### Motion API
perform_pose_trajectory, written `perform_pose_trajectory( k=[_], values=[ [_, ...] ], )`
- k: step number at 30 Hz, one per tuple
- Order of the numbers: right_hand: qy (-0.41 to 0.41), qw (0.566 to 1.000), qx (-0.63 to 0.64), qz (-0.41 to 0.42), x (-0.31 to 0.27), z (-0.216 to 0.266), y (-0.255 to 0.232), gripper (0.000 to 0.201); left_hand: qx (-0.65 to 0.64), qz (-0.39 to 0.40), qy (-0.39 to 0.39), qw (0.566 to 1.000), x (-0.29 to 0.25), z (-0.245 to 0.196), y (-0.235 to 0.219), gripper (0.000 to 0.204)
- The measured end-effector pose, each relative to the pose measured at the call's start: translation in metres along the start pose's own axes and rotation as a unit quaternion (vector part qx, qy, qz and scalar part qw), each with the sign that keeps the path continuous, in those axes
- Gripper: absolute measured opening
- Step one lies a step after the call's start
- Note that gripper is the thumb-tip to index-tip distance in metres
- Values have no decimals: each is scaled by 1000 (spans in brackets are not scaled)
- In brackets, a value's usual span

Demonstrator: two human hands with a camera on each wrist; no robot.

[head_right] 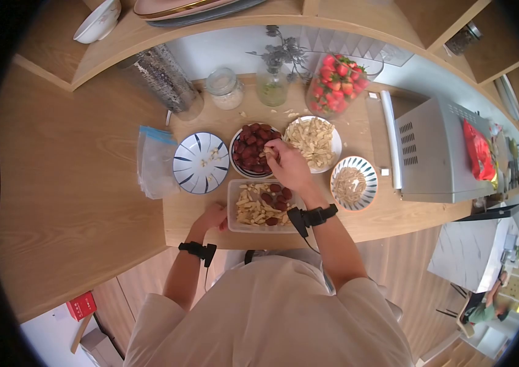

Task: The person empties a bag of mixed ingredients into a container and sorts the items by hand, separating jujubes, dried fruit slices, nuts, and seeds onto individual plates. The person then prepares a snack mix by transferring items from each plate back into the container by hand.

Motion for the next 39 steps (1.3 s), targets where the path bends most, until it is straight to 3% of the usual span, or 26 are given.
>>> perform_pose_trajectory(
  k=[5,8,10,14,16,19,27,30,32,35,39],
  values=[
    [-62,992,-100,34,11,-2,30,26,-14,9,25,1000,3,3,1,67],
    [-54,984,-161,61,13,-2,40,28,1,0,5,1000,-1,1,1,70],
    [6,977,-200,70,15,-7,40,30,1,1,7,1000,-1,1,2,71],
    [-10,978,-194,74,18,-5,42,30,22,6,10,1000,3,2,1,72],
    [-106,974,-184,83,20,6,58,36,28,9,18,999,2,-2,1,69],
    [-123,958,-224,129,21,18,78,41,27,14,27,999,0,-6,2,66],
    [-75,930,-330,142,27,-16,91,40,23,8,29,999,-5,-5,3,67],
    [-53,935,-326,127,26,-28,82,37,1,2,21,1000,-5,-4,4,67],
    [-47,974,-214,65,26,-18,59,38,13,1,20,1000,-7,-7,2,67],
    [-54,982,-181,-11,29,-11,30,34,13,3,21,1000,-3,-5,2,67],
    [-23,991,-133,-1,18,-1,-5,31,20,12,22,999,-3,-6,2,65]
  ],
)
Point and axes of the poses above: each hand's wrist, its own x-axis towards the middle knuckle, its own y-axis out of the palm, z = x × y, the point moved 8 cm from there along x, towards the middle knuckle, and after that the axes turned 14 degrees about -x, right-handed, at the moved point
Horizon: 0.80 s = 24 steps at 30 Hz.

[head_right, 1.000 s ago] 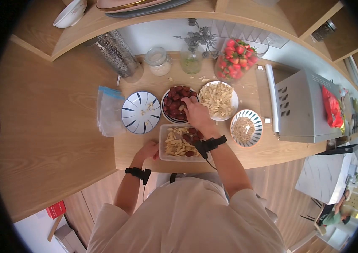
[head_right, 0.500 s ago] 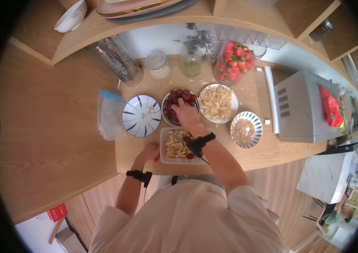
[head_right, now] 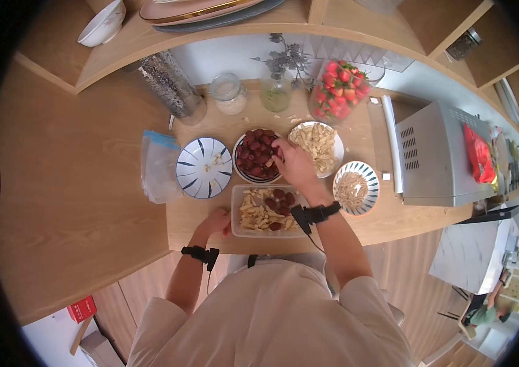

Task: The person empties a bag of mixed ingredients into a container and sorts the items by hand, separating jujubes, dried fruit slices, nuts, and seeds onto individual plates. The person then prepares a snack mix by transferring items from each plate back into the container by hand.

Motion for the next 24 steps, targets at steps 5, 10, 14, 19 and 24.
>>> perform_pose_trajectory(
  k=[5,10,14,19,24],
  values=[
    [0,978,-151,146,-60,-6,21,18,5,9,-16,1000,-2,0,1,61],
    [5,956,-206,209,-107,-8,67,13,-10,28,-20,999,6,10,2,62],
    [9,941,-248,231,-117,-9,85,16,-4,16,-31,999,3,6,1,63],
    [5,935,-244,259,-119,-11,108,23,-11,20,-24,999,2,3,2,64],
    [-24,940,-233,247,-120,-10,101,35,0,17,-13,1000,4,4,0,64]
  ],
)
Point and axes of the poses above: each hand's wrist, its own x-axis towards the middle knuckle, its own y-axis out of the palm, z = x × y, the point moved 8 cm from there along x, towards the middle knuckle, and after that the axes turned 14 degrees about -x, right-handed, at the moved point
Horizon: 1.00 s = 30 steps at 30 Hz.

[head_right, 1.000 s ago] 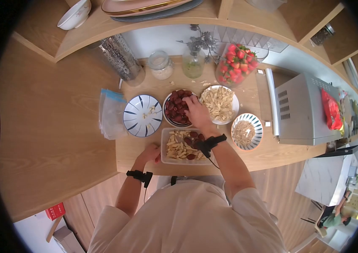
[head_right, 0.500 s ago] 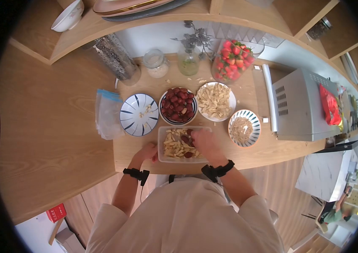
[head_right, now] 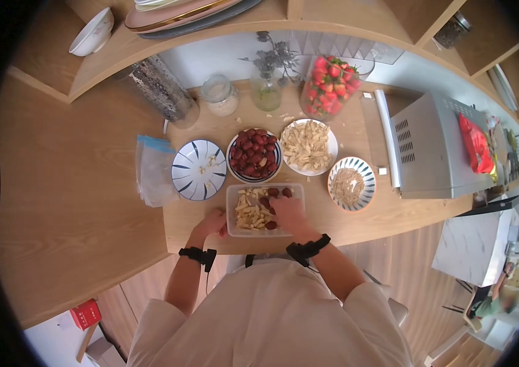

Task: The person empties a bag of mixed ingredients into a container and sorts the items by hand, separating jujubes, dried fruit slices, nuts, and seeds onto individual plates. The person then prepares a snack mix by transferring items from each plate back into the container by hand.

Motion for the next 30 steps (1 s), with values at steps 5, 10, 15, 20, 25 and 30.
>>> perform_pose_trajectory(
  k=[5,10,15,20,25,30],
  values=[
    [-62,957,279,-51,-9,-3,-42,28,-22,-4,-9,1000,-2,-1,2,65],
    [-94,909,393,-102,-9,-1,-62,28,-26,-2,3,1000,0,2,2,67],
    [-83,827,525,-182,-10,-4,-75,22,-22,-5,-4,1000,0,2,2,69],
    [-39,708,679,-192,-13,-15,-89,21,-10,-1,-4,1000,0,2,1,72],
    [-44,650,725,-223,-9,-27,-102,23,-3,0,-4,1000,-1,0,1,71],
    [-27,651,716,-252,4,-40,-107,23,-17,-7,-3,1000,-1,0,0,69]
  ],
)
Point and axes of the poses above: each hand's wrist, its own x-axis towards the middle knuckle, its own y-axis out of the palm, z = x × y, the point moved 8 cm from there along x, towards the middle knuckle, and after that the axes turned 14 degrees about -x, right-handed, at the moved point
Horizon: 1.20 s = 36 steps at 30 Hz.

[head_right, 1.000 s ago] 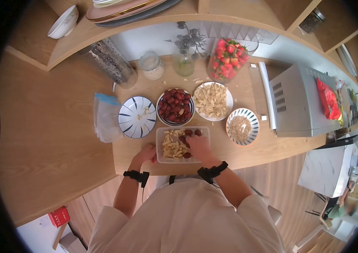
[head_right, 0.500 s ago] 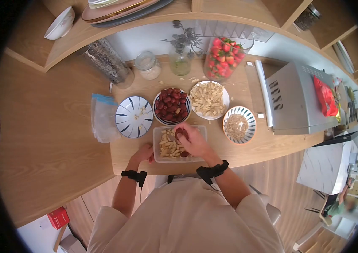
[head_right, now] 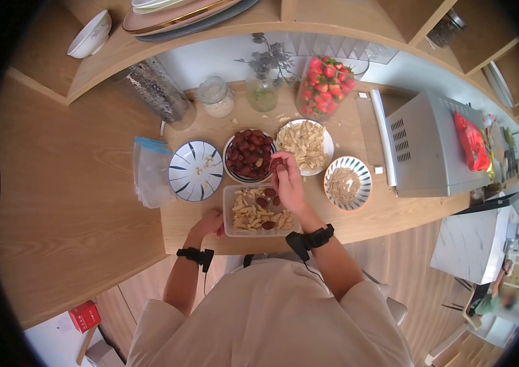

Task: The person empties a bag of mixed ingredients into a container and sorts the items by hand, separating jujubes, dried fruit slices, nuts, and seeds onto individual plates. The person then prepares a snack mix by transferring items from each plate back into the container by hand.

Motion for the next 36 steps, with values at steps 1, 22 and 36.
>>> perform_pose_trajectory(
  k=[1,22,36],
  values=[
    [-3,999,-37,-13,6,-6,-4,21,-6,0,-4,1000,0,0,0,68],
    [31,872,-488,-12,74,-62,-8,28,19,7,13,1000,6,7,0,69],
    [7,765,-636,103,-18,-32,-1,17,-5,12,-23,1000,3,5,0,69]
  ],
)
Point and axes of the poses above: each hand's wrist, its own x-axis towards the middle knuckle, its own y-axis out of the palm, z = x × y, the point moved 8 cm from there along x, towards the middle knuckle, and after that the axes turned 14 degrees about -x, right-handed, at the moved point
